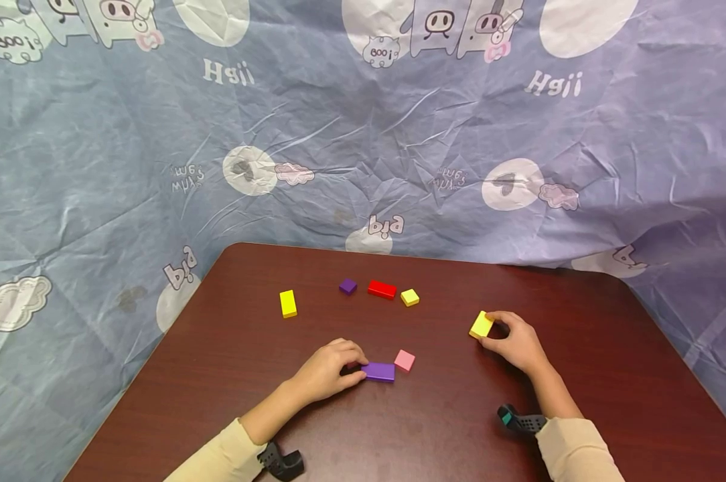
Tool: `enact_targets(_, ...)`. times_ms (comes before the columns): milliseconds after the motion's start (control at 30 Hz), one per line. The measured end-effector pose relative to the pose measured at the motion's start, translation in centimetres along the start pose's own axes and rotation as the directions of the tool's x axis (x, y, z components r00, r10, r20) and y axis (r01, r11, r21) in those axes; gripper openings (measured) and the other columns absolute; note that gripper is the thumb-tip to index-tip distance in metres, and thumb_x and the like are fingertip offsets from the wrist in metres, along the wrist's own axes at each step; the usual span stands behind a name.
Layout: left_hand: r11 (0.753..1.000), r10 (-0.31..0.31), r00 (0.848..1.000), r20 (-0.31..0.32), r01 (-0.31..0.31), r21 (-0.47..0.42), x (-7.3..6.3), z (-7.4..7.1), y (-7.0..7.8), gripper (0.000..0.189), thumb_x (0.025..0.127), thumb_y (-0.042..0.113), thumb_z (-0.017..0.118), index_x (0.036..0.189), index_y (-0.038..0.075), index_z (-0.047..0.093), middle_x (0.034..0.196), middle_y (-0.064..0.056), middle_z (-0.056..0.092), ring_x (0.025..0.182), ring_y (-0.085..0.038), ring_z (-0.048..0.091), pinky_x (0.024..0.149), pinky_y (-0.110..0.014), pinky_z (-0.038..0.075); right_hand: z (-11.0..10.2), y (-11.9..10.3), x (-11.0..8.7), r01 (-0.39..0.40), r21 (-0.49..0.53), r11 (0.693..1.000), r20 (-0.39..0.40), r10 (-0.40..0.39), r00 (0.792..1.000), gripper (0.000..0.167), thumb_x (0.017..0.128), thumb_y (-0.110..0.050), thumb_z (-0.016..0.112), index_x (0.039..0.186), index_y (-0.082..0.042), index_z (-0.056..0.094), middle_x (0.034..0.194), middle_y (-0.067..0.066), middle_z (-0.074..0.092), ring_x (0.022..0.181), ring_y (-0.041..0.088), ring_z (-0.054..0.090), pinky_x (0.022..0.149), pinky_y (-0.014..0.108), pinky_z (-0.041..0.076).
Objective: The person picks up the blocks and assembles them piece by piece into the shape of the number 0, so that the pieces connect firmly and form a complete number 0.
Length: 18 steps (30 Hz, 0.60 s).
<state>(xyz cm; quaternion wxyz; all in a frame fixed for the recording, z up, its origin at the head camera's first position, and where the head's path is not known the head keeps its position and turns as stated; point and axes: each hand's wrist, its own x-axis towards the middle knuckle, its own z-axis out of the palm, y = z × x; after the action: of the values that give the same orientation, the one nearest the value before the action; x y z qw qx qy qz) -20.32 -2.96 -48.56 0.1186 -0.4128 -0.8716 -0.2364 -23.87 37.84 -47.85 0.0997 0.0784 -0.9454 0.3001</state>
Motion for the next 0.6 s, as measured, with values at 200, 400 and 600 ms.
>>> enact_targets(200, 1.0, 0.002, 1.0, 0.001, -0.002, 0.002, 0.0, 0.0, 0.1, 0.014, 0.088, 0.024, 0.073, 0.097, 0.014, 0.074, 0.097, 0.005, 0.066, 0.093, -0.009, 0.058, 0.084, -0.019, 0.046, 0.7, -1.4, 0.0, 0.018, 0.031, 0.999, 0.02, -0.018, 1.0, 0.054, 0.076, -0.022, 0.082, 0.12, 0.002, 0.061, 0.125, 0.025, 0.056, 0.117, 0.043, 0.048, 0.093, 0.059, 0.038)
enact_targets(400, 1.0, -0.004, 1.0, 0.007, 0.004, 0.002, 0.0, -0.1, 0.1, 0.014, 0.088, 0.024, 0.073, 0.098, 0.013, 0.074, 0.098, 0.005, 0.067, 0.094, -0.01, 0.058, 0.086, -0.021, 0.046, 1.6, -3.1, 0.3, 0.07, 0.058, 0.996, 0.026, -0.071, 0.997, 0.05, 0.075, -0.019, 0.083, 0.118, -0.001, 0.064, 0.124, 0.02, 0.058, 0.117, 0.039, 0.05, 0.094, 0.056, 0.038)
enact_targets(600, 1.0, -0.016, 1.0, 0.016, 0.016, 0.001, 0.0, 0.0, 0.1, 0.014, 0.088, 0.024, 0.072, 0.098, 0.014, 0.074, 0.098, 0.005, 0.067, 0.096, -0.01, 0.058, 0.088, -0.021, 0.046, 2.5, -4.7, 0.7, 0.109, 0.085, 0.99, 0.052, -0.114, 0.992, 0.049, 0.075, -0.017, 0.083, 0.118, -0.002, 0.064, 0.123, 0.017, 0.059, 0.116, 0.036, 0.052, 0.095, 0.055, 0.039)
